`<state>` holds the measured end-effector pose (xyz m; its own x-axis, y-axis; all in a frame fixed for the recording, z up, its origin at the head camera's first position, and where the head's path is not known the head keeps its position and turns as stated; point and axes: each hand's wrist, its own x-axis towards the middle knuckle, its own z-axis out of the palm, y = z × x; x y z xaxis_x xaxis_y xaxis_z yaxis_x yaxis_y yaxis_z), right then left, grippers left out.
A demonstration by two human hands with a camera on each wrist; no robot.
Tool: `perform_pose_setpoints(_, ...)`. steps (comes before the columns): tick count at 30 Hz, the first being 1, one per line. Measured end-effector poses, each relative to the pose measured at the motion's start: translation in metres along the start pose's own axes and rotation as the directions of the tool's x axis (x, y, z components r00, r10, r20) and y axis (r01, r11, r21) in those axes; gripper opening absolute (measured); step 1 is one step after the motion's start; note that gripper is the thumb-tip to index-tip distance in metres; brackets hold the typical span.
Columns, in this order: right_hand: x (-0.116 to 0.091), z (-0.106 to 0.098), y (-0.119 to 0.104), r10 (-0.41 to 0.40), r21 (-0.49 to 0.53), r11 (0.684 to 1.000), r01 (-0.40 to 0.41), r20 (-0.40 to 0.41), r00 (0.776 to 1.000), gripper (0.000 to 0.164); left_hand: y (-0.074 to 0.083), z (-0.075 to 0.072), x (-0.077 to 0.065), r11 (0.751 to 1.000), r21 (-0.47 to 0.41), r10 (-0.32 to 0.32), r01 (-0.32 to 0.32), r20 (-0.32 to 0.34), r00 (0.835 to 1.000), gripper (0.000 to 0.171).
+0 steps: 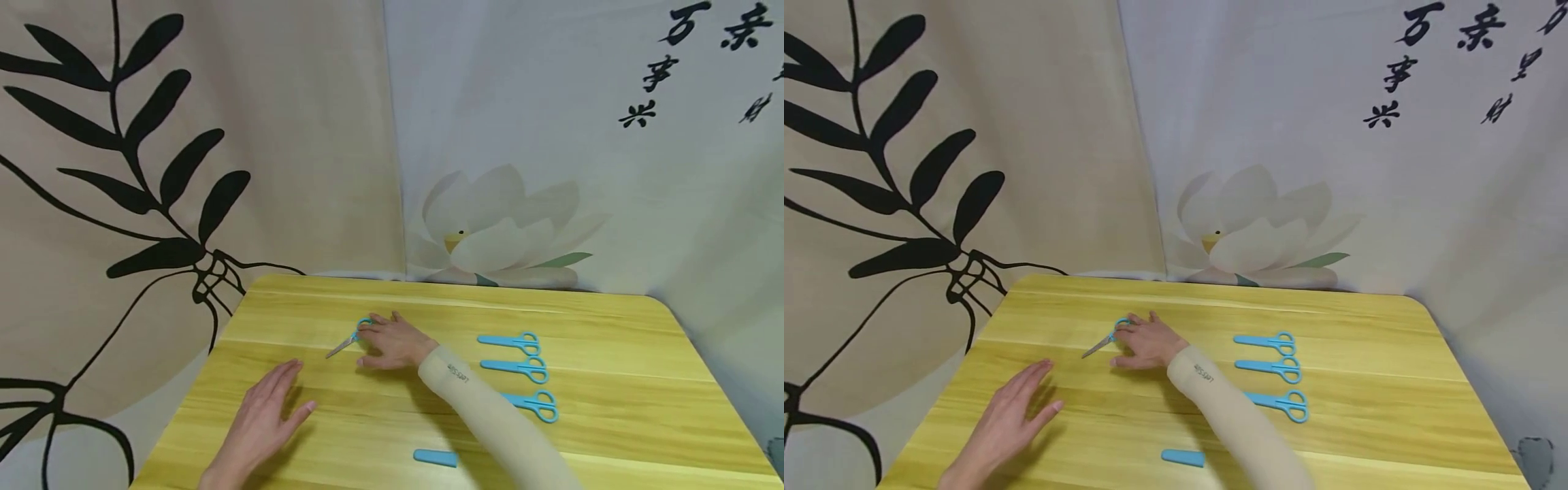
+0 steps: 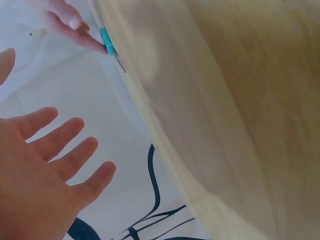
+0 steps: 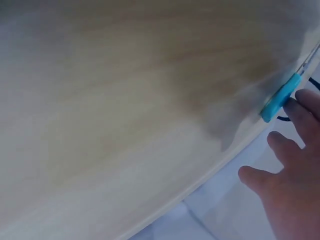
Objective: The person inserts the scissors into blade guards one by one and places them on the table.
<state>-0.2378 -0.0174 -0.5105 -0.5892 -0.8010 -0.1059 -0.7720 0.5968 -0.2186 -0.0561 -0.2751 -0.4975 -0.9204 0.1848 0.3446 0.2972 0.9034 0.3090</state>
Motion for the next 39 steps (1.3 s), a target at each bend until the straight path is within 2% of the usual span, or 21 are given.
perform_pose_setpoints(4,-0.004,-0.001,0.004,-0.010,0.013,1.000,0.011,-0.043,0.999,0.072,0.002,-0.002,0.003,1.000,-0.001,0.002,-0.002,0.020,1.000,0.072)
perform_pose_setpoints(10,0.007,-0.005,0.003,-0.042,0.041,0.998,0.046,-0.080,0.996,0.060,0.007,0.001,0.004,1.000,-0.009,0.007,-0.006,0.030,1.000,0.073)
perform_pose_setpoints(16,0.018,-0.003,0.009,-0.085,0.132,0.986,0.105,-0.145,0.986,0.035,0.009,0.003,0.006,1.000,-0.016,0.017,-0.017,0.019,1.000,0.072)
perform_pose_setpoints(20,0.021,0.000,0.012,-0.043,0.171,0.982,0.074,-0.180,0.983,0.022,0.011,0.003,0.006,0.999,-0.012,0.030,-0.030,0.006,1.000,0.071)
perform_pose_setpoints(24,0.022,0.002,0.014,0.008,0.190,0.981,0.029,-0.189,0.982,0.016,0.013,0.004,0.008,0.999,-0.009,0.032,-0.032,0.015,0.999,0.072)
perform_pose_setpoints(29,0.020,0.000,0.017,0.019,0.177,0.984,0.015,-0.192,0.981,0.012,0.016,0.006,0.012,1.000,-0.003,0.028,-0.028,0.037,0.999,0.073)
perform_pose_setpoints(34,0.009,-0.010,0.024,0.054,0.196,0.980,-0.018,-0.180,0.982,0.017,0.022,0.008,0.017,0.999,0.000,0.040,-0.040,0.049,0.998,0.074)
perform_pose_setpoints(39,-0.011,-0.030,0.032,0.104,0.222,0.974,-0.052,-0.228,0.968,0.017,0.031,0.013,0.023,0.997,-0.008,0.080,-0.080,0.082,0.993,0.074)
